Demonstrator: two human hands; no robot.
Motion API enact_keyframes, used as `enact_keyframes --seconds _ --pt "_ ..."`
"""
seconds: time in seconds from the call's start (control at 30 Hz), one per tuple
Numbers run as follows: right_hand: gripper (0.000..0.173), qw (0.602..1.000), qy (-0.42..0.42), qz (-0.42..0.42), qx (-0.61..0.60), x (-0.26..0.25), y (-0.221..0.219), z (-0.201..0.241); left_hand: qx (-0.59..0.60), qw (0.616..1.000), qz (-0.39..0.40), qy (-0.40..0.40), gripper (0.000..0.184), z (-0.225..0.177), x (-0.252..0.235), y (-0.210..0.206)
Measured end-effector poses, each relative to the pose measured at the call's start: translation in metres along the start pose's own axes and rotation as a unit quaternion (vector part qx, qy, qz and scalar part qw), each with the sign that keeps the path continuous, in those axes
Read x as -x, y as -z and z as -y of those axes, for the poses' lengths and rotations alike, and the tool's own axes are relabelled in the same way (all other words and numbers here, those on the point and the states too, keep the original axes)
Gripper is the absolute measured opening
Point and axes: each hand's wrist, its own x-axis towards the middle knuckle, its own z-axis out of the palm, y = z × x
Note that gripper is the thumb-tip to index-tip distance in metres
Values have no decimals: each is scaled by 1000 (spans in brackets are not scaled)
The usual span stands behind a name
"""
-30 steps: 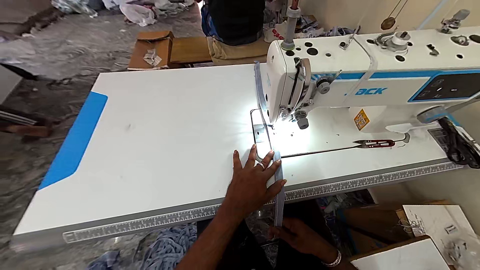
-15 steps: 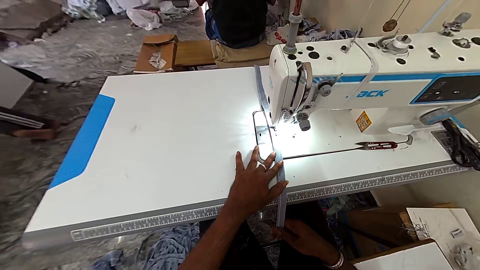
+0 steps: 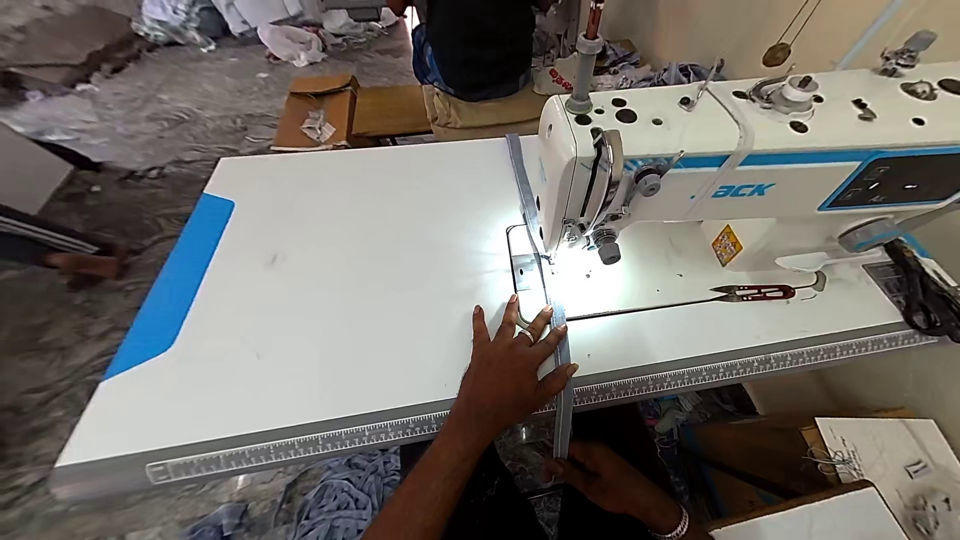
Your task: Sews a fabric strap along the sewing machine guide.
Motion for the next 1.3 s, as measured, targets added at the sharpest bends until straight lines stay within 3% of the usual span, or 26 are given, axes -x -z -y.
enact_keyframes --seconds 1.3 --pt "32 1000 8 -17 -5 0 2 -2 -1 1000 1 2 62 0 0 0"
